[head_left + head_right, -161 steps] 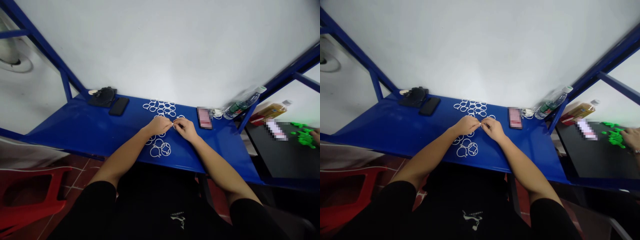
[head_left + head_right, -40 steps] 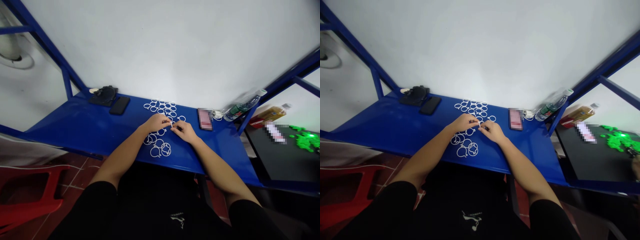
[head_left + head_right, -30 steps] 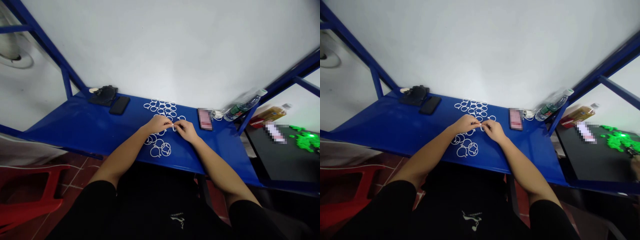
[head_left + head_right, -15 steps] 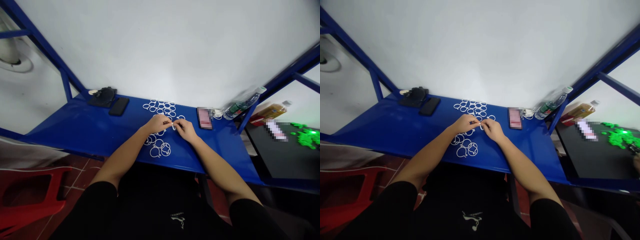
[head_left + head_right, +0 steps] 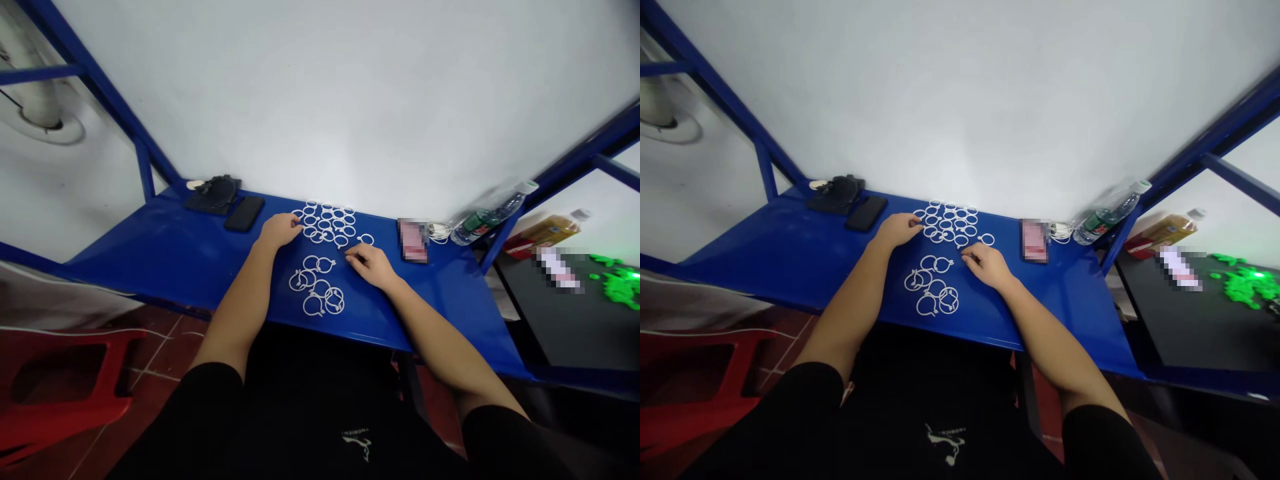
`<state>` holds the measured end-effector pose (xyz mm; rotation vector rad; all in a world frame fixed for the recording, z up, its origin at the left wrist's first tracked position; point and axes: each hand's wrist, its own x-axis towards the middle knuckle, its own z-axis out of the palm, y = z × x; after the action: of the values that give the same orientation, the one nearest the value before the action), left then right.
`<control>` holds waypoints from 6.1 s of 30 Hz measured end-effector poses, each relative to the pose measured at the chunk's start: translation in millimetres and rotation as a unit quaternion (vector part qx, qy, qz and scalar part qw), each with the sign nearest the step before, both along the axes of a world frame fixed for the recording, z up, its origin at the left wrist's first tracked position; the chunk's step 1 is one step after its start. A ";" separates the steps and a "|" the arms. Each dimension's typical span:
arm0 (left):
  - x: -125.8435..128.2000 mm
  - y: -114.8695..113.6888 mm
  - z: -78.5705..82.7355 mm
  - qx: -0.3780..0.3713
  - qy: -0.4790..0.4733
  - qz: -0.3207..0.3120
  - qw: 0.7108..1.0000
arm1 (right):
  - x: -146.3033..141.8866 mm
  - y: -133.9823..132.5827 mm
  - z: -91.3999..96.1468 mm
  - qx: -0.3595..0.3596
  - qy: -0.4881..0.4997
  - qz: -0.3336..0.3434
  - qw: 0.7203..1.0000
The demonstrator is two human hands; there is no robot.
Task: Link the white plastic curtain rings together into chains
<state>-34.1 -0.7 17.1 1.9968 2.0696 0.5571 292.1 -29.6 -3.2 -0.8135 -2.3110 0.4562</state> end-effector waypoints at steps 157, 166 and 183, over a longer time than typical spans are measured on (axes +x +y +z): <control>12.5 -19.1 12.0 -0.178 -0.115 -0.264 0.941 | 19.8 9.3 20.4 0.062 -0.199 -0.102 0.973; 26.4 -23.5 3.9 -0.189 -0.082 -0.303 0.931 | 21.3 7.8 20.7 0.009 -0.225 -0.101 0.969; 78.1 -33.8 10.0 0.004 -0.181 -0.246 0.952 | 10.8 -3.6 16.0 0.016 -0.050 -0.048 0.997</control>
<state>44.1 -34.4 27.1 2.1106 1.2988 0.7522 302.9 -33.3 12.7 -0.9468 -2.3523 0.3415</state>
